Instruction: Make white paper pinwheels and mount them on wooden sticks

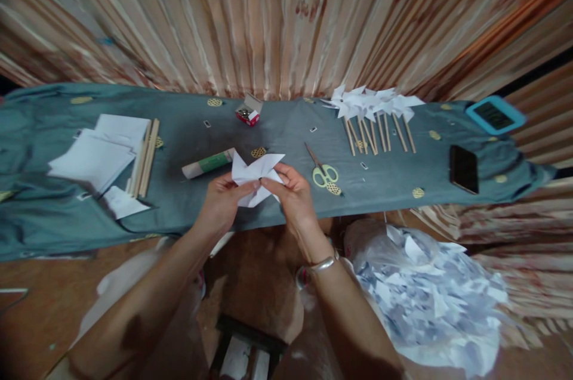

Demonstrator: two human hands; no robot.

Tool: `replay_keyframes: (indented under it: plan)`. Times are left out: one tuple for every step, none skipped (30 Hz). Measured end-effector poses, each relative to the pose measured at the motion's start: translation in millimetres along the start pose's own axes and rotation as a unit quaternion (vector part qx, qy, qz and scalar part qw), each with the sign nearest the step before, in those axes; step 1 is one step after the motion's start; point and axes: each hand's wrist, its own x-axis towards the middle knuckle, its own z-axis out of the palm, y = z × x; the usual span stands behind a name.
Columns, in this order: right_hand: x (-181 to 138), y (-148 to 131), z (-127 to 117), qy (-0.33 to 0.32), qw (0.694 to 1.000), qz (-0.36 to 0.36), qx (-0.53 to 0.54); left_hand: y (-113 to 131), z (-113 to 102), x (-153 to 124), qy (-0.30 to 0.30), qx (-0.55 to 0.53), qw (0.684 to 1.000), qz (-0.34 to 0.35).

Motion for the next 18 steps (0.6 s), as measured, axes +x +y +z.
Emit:
replay_keyframes:
  plan:
    - [0.0, 0.5, -0.3, 0.001, 1.0, -0.001, 0.004, 0.0, 0.2, 0.0, -0.003, 0.001, 1.0, 0.003]
    - [0.0, 1.0, -0.6, 0.002, 1.0, -0.005, 0.007, 0.1, 0.5, -0.2, -0.007, 0.002, 1.0, 0.006]
    - [-0.1, 1.5, -0.9, 0.002, 1.0, -0.008, 0.01, 0.3, 0.8, -0.5, -0.011, 0.003, 1.0, 0.009]
    - [-0.2, 2.0, -1.2, 0.002, 1.0, -0.011, 0.011, 0.6, 1.0, -1.0, -0.015, 0.004, 1.0, 0.012]
    - [-0.3, 2.4, -1.4, 0.002, 1.0, -0.014, 0.011, 1.0, 1.3, -1.5, -0.02, 0.005, 1.0, 0.015]
    - [-0.3, 2.7, -1.5, 0.002, 1.0, -0.017, 0.012, 1.3, 1.5, -2.0, -0.024, 0.005, 1.0, 0.017]
    - [-0.3, 2.9, -1.6, 0.001, 1.0, -0.018, 0.013, 1.6, 1.6, -2.5, -0.027, 0.006, 0.999, 0.019]
    - [-0.2, 3.0, -1.6, -0.001, 1.0, -0.02, 0.016, 1.9, 1.7, -2.9, -0.03, 0.007, 0.999, 0.02]
    - [0.2, 3.0, -1.5, -0.003, 1.0, -0.022, 0.021, 2.1, 1.7, -3.1, -0.033, 0.008, 0.999, 0.02]
    - [0.7, 2.9, -1.3, -0.006, 0.999, -0.024, 0.027, 2.2, 1.6, -3.1, -0.037, 0.008, 0.999, 0.02]
    - [1.5, 2.8, -1.2, -0.009, 0.999, -0.025, 0.033, 2.3, 1.6, -2.9, -0.04, 0.009, 0.999, 0.02]
    - [2.5, 2.6, -1.0, -0.011, 0.999, -0.026, 0.038, 2.3, 1.6, -2.3, -0.044, 0.009, 0.999, 0.021]
    - [3.7, 2.5, -0.9, -0.011, 0.999, -0.025, 0.041, 2.2, 1.8, -1.5, -0.046, 0.009, 0.999, 0.023]
    - [5.1, 2.4, -0.8, -0.012, 0.999, -0.024, 0.043, 2.1, 2.1, -0.4, -0.048, 0.008, 0.998, 0.025]
    - [6.8, 2.3, -0.9, -0.013, 0.999, -0.022, 0.043, 2.0, 2.6, 0.9, -0.049, 0.008, 0.998, 0.028]
    - [8.6, 2.3, -0.9, -0.014, 0.999, -0.021, 0.042, 2.0, 3.2, 2.3, -0.048, 0.007, 0.998, 0.032]
    - [10.6, 2.3, -1.0, -0.015, 0.999, -0.021, 0.04, 1.9, 4.1, 3.7, -0.046, 0.004, 0.998, 0.037]
    - [12.6, 2.3, -1.0, -0.014, 0.999, -0.023, 0.04, 2.0, 5.0, 5.1, -0.043, 0.0, 0.998, 0.042]
